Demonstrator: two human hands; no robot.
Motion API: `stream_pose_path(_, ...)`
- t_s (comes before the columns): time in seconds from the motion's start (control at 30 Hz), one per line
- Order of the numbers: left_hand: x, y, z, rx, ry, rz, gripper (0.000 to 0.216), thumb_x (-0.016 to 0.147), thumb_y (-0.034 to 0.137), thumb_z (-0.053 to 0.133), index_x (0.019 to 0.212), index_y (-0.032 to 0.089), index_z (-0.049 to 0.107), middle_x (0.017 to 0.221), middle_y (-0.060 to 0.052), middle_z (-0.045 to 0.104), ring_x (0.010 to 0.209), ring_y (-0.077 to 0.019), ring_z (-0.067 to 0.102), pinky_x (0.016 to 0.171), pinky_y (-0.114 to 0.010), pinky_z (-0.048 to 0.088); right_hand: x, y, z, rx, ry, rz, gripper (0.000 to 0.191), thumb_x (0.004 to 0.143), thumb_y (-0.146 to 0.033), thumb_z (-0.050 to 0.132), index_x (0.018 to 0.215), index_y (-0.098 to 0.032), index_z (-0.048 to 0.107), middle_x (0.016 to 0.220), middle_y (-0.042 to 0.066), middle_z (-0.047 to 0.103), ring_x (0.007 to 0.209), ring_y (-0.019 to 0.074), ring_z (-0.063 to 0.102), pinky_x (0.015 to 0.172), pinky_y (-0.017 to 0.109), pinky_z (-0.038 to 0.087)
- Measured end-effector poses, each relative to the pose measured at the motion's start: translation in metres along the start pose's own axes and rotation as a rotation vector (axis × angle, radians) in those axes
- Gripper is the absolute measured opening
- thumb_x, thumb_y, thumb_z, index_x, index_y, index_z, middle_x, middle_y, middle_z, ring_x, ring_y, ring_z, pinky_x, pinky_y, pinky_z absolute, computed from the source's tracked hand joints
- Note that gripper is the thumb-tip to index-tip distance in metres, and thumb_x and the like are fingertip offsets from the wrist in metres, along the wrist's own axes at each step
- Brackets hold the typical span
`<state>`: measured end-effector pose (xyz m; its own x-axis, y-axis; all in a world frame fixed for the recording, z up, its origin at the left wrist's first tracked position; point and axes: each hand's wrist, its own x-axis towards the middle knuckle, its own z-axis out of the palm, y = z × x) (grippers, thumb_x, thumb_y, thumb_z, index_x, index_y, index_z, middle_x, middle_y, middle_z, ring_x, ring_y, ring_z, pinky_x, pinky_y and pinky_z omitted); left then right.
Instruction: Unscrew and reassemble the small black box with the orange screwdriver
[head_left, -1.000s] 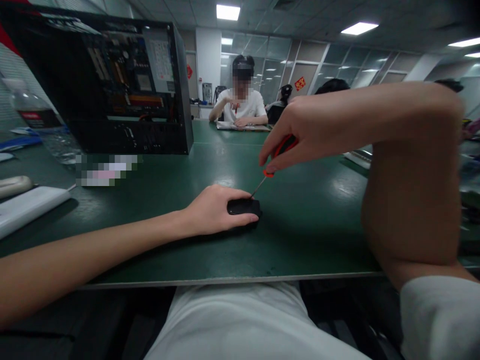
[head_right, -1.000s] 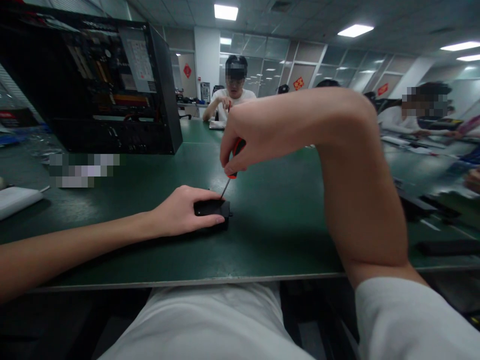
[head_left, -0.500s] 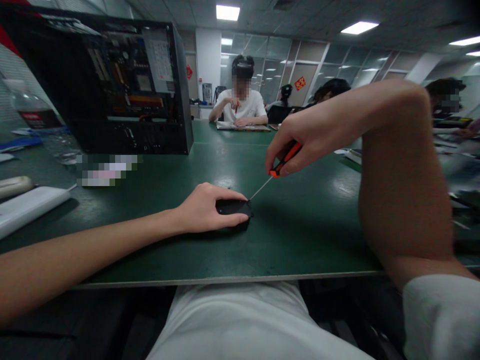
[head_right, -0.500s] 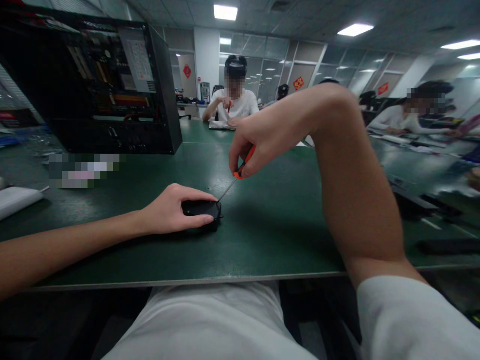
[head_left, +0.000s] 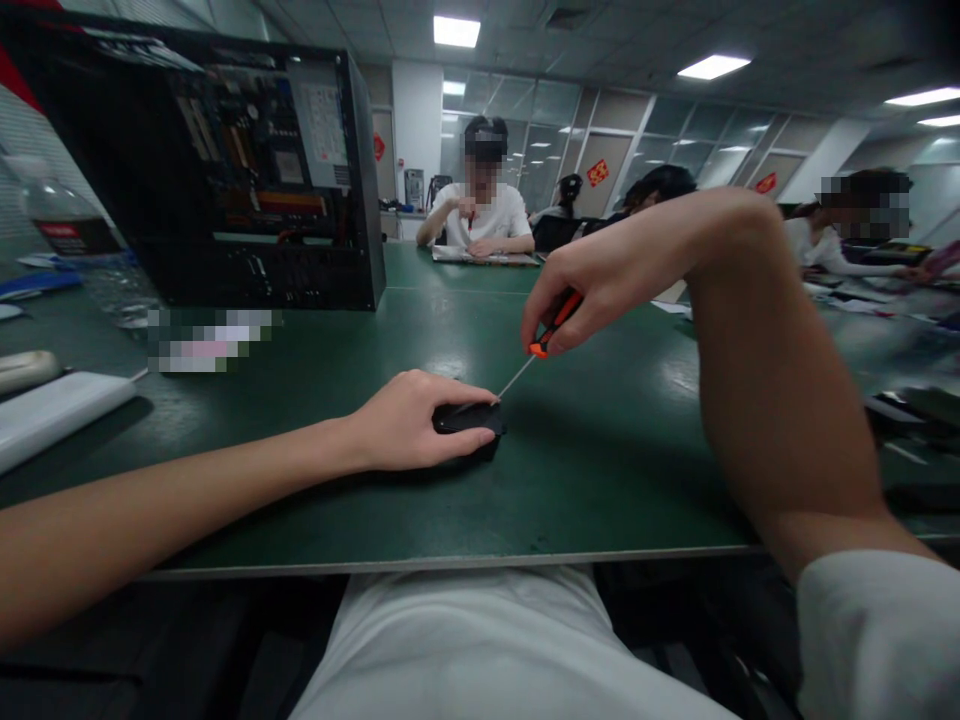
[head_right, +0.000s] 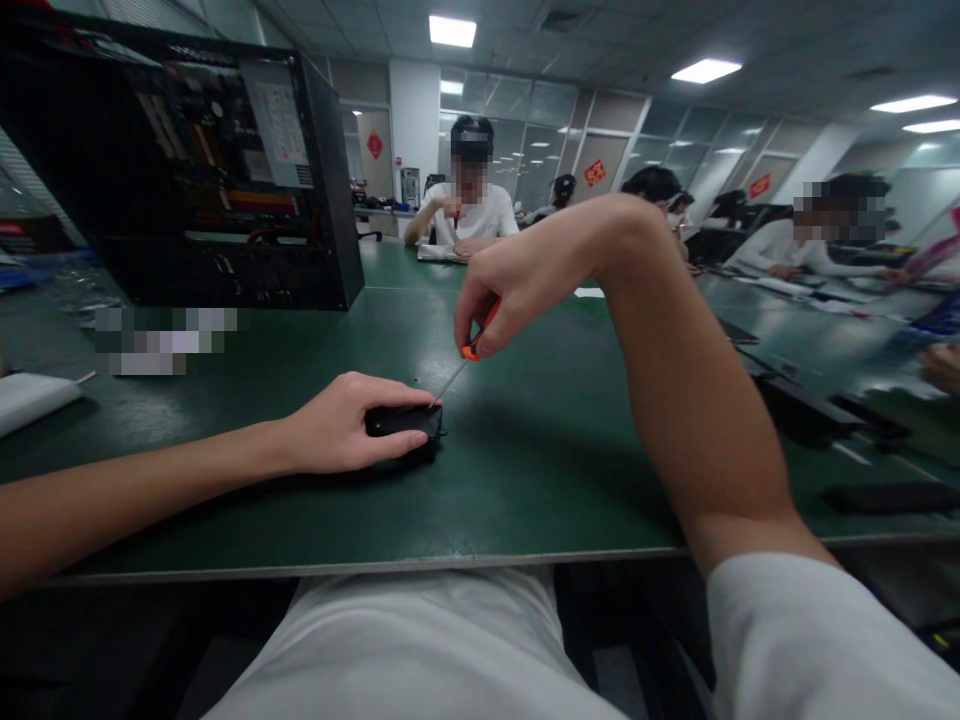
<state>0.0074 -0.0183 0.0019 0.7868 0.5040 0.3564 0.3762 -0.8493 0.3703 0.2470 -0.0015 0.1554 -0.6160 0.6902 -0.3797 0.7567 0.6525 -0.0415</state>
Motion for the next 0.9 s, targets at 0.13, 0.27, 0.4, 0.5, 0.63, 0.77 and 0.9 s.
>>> stream_pose_path(0.13,0.002,0.009,0.000,0.119,-0.003,-0.004,0.040,0.090,0.043,0.066,0.122,0.019,0.073,0.115,-0.007,0.079,0.101,-0.0261,0.074,0.089,-0.033,0.053,-0.006,-0.001,0.000,-0.010,0.008,-0.029,0.026,0.088,-0.023,0.070,0.112,-0.016,0.078,0.097,-0.003,0.078,0.082,0.0087,0.069,0.075,0.020,0.050)
stream_pose_path(0.27,0.003,0.015,0.004,0.085,-0.003,0.013,0.042,0.092,0.045,0.066,0.123,0.018,0.072,0.119,-0.007,0.078,0.103,-0.0252,0.073,0.089,-0.032,0.053,-0.010,-0.002,0.000,-0.026,0.008,-0.025,0.027,0.088,-0.023,0.071,0.113,-0.018,0.079,0.100,-0.002,0.079,0.083,0.0075,0.069,0.075,0.020,0.049)
stream_pose_path(0.4,0.003,0.015,0.005,0.052,-0.005,-0.004,0.041,0.092,0.046,0.066,0.123,0.019,0.072,0.120,-0.006,0.078,0.105,-0.0249,0.074,0.086,-0.031,0.053,-0.010,0.000,0.001,0.053,0.008,0.033,0.030,0.085,-0.030,0.074,0.109,-0.013,0.078,0.095,-0.004,0.078,0.077,0.0053,0.066,0.075,0.020,0.047)
stream_pose_path(0.5,0.004,0.015,0.005,0.045,-0.006,-0.038,0.042,0.091,0.047,0.068,0.122,0.020,0.073,0.118,-0.005,0.078,0.104,-0.0254,0.074,0.084,-0.031,0.053,-0.008,0.004,0.001,0.201,0.068,0.040,0.032,0.082,-0.034,0.076,0.099,-0.008,0.078,0.087,-0.005,0.077,0.073,0.0038,0.066,0.073,0.016,0.048)
stream_pose_path(0.63,0.005,0.015,0.004,0.037,-0.011,-0.070,0.043,0.090,0.048,0.068,0.123,0.021,0.073,0.117,-0.004,0.079,0.103,-0.0255,0.075,0.083,-0.031,0.054,-0.005,0.009,0.001,0.128,0.045,-0.020,0.029,0.082,-0.026,0.076,0.106,-0.011,0.078,0.090,-0.005,0.078,0.073,0.0028,0.066,0.066,0.011,0.047)
stream_pose_path(0.77,0.004,0.016,0.004,0.033,-0.015,-0.076,0.044,0.090,0.048,0.069,0.123,0.021,0.074,0.116,-0.004,0.079,0.103,-0.0257,0.075,0.084,-0.032,0.054,-0.007,0.011,0.000,0.026,0.011,-0.079,0.030,0.085,-0.024,0.071,0.110,-0.008,0.076,0.091,-0.003,0.078,0.073,0.0020,0.067,0.066,0.010,0.046)
stream_pose_path(0.9,0.004,0.015,0.004,0.036,-0.010,-0.058,0.043,0.090,0.049,0.069,0.122,0.021,0.074,0.115,-0.004,0.079,0.103,-0.0255,0.075,0.083,-0.031,0.054,-0.006,0.009,0.001,0.011,0.014,-0.077,0.031,0.083,-0.023,0.071,0.108,-0.005,0.076,0.088,-0.002,0.078,0.072,0.0025,0.067,0.066,0.011,0.046)
